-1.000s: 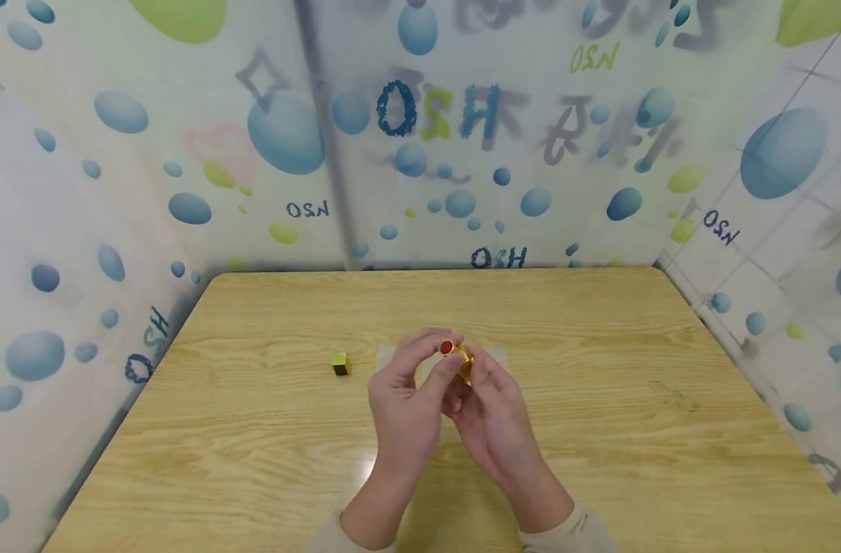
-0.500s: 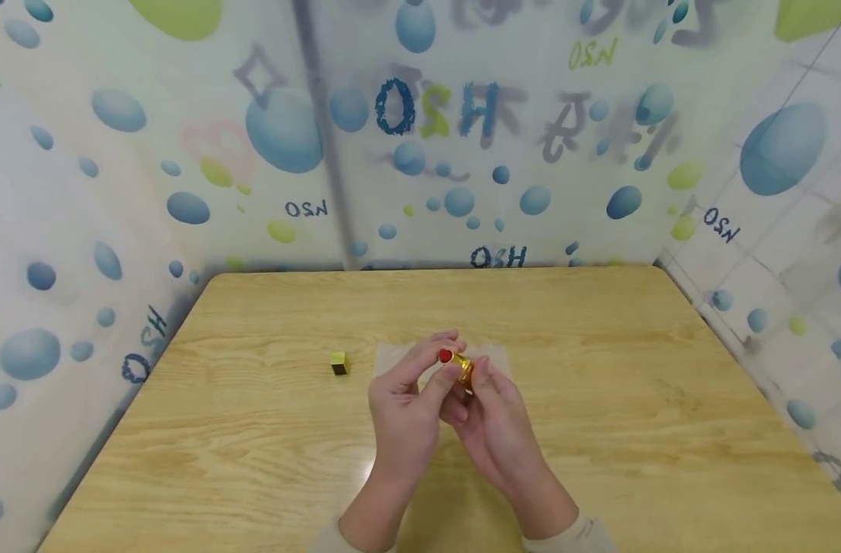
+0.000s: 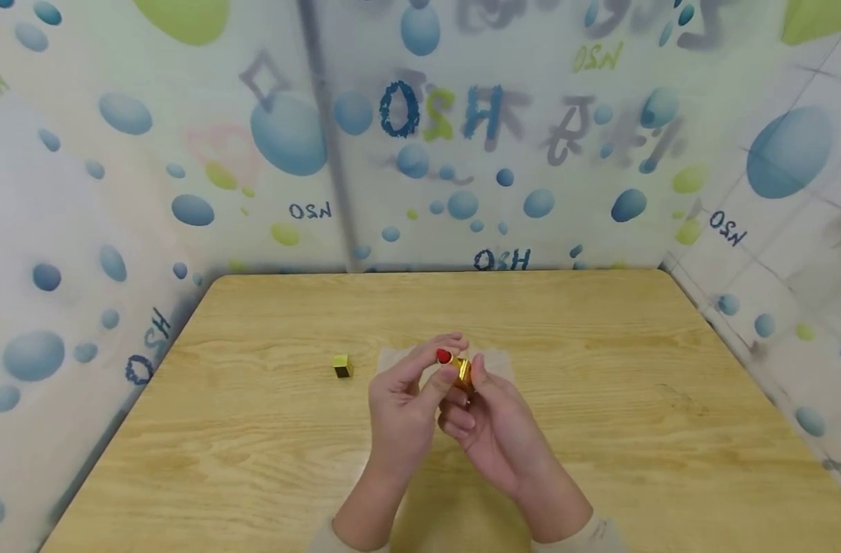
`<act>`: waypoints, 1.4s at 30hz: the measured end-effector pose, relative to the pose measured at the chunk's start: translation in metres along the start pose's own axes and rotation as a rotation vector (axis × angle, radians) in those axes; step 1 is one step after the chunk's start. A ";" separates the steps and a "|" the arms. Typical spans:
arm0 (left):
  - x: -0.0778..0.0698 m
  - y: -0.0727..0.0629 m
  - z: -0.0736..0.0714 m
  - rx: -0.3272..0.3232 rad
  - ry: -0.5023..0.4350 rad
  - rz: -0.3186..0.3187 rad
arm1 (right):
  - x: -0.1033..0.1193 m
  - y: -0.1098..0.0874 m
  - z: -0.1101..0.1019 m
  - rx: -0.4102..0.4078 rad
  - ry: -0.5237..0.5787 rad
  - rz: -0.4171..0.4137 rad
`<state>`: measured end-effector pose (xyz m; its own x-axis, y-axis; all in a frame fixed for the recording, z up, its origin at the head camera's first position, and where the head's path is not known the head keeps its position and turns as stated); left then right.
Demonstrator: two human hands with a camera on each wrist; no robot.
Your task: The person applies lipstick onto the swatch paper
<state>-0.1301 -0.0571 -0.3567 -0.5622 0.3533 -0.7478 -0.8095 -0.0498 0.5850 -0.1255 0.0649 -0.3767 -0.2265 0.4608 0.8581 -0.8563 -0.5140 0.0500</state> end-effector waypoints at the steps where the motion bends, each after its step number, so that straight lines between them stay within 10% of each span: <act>1: 0.000 0.001 0.000 0.007 0.002 -0.001 | 0.001 0.000 0.000 0.005 -0.004 -0.004; 13: 0.002 0.006 -0.002 0.065 -0.020 -0.070 | 0.011 0.000 -0.003 0.034 -0.047 0.031; 32: 0.022 0.015 -0.003 0.047 -0.035 -0.357 | 0.031 0.011 -0.029 -0.007 -0.296 0.070; 42: 0.036 0.024 -0.013 0.083 0.180 -0.468 | 0.046 0.017 -0.049 -0.128 -0.362 0.077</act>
<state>-0.1718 -0.0579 -0.3736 -0.1684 0.1528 -0.9738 -0.9695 0.1527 0.1916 -0.1734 0.1128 -0.3616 -0.1338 0.1273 0.9828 -0.8994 -0.4319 -0.0665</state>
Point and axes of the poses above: each hand's wrist, its own y-axis towards the middle knuckle, its own z-axis out of the palm, x = y × z, the point moved 4 cm from there along y, towards the middle knuckle, and after that the axes turned 12 degrees about -y, right-handed, at the moved point
